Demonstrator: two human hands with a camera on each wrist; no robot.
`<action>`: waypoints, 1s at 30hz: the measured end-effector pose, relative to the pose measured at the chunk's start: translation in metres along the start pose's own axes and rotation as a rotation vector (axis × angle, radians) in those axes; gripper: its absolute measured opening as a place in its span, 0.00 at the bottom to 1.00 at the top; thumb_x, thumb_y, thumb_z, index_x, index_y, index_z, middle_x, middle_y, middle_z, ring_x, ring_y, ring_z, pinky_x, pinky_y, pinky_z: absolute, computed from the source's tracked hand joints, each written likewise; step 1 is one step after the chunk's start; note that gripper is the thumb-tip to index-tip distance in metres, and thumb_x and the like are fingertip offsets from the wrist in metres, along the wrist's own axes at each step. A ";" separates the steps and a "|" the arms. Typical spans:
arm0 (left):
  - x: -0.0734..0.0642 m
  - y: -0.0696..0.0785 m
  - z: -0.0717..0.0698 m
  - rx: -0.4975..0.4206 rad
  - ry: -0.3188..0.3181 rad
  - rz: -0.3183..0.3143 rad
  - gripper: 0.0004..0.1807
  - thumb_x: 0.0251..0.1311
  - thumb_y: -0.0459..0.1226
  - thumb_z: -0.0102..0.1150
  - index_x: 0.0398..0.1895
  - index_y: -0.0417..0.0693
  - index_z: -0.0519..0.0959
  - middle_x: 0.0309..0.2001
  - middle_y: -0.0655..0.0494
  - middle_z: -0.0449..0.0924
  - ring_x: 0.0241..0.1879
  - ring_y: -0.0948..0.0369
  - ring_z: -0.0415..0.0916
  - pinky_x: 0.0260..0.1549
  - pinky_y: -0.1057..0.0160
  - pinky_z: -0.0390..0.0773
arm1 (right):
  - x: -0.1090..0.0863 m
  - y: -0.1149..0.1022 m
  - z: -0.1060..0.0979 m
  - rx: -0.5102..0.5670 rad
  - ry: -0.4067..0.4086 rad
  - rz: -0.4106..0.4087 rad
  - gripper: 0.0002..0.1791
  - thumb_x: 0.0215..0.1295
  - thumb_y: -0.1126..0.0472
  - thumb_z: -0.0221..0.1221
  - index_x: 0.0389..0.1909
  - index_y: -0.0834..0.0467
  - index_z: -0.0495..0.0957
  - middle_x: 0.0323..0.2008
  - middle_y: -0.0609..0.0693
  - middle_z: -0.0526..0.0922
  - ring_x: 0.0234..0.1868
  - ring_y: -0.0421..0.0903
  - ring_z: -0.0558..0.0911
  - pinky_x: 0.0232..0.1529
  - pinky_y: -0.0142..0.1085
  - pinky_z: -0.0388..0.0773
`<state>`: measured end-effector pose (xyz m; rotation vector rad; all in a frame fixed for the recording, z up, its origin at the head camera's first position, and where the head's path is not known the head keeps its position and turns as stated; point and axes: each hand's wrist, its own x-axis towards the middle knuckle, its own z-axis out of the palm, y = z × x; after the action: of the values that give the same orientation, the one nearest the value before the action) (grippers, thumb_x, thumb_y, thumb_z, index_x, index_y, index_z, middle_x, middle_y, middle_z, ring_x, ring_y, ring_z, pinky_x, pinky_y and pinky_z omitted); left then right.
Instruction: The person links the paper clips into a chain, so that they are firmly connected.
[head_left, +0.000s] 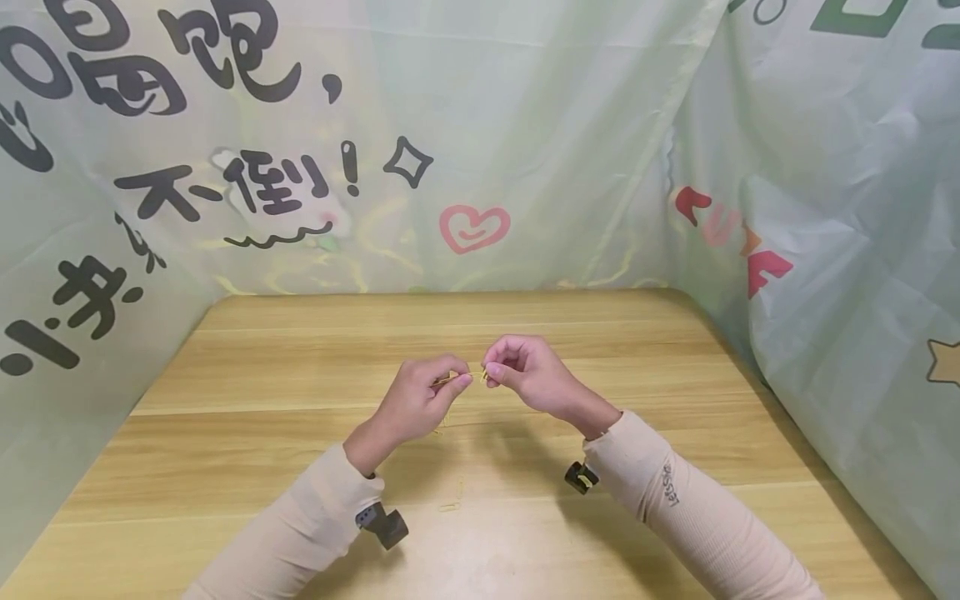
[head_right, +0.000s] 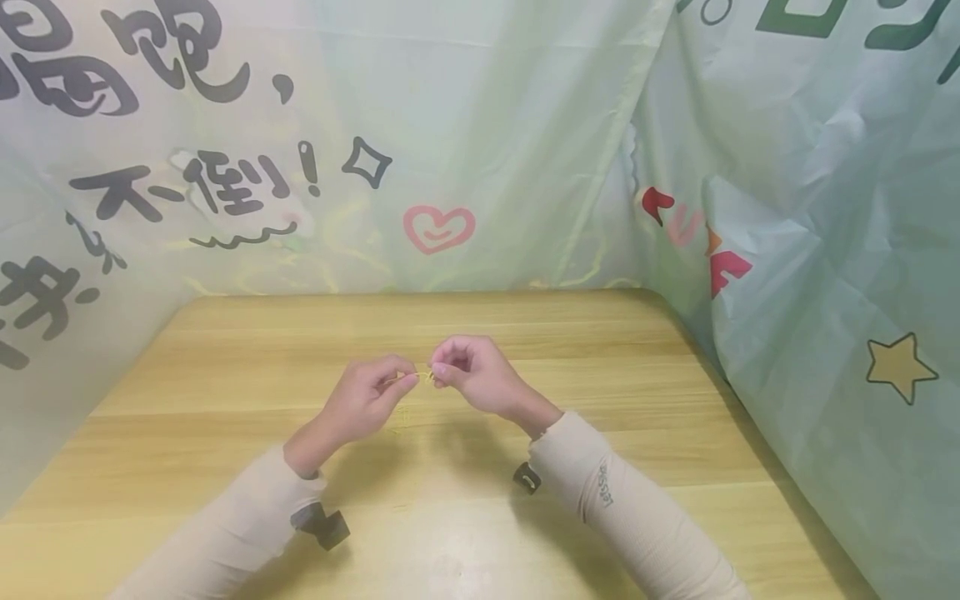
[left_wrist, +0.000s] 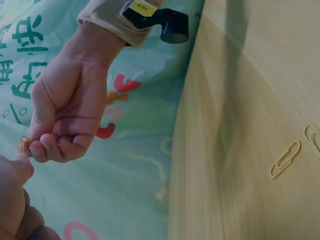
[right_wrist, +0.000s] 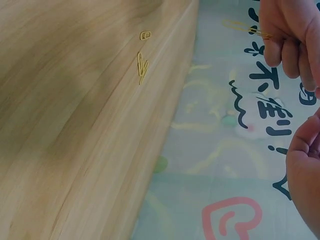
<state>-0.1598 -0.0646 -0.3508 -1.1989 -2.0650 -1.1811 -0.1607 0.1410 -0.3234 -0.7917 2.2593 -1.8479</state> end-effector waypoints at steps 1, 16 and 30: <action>0.000 0.000 0.000 0.005 0.004 0.001 0.04 0.60 0.26 0.59 0.30 0.42 0.78 0.15 0.63 0.63 0.15 0.73 0.51 0.12 0.72 0.56 | 0.000 0.000 0.000 -0.005 0.006 -0.002 0.02 0.66 0.77 0.54 0.35 0.71 0.75 0.28 0.53 0.78 0.30 0.49 0.80 0.39 0.38 0.81; 0.000 0.000 0.002 0.019 0.047 -0.003 0.04 0.60 0.26 0.60 0.29 0.41 0.79 0.15 0.63 0.63 0.14 0.73 0.51 0.12 0.72 0.57 | 0.001 -0.001 0.006 0.003 0.041 0.010 0.03 0.65 0.76 0.56 0.34 0.67 0.73 0.27 0.54 0.78 0.29 0.46 0.81 0.38 0.39 0.81; -0.001 -0.002 0.001 0.045 0.083 -0.012 0.04 0.57 0.25 0.60 0.29 0.41 0.79 0.13 0.63 0.61 0.14 0.75 0.49 0.11 0.72 0.55 | -0.003 0.000 0.004 -0.027 0.037 0.029 0.11 0.58 0.74 0.64 0.42 0.72 0.79 0.31 0.54 0.83 0.29 0.42 0.80 0.32 0.31 0.78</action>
<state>-0.1608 -0.0643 -0.3527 -1.0999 -2.0288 -1.1643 -0.1567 0.1383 -0.3250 -0.7305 2.3099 -1.8383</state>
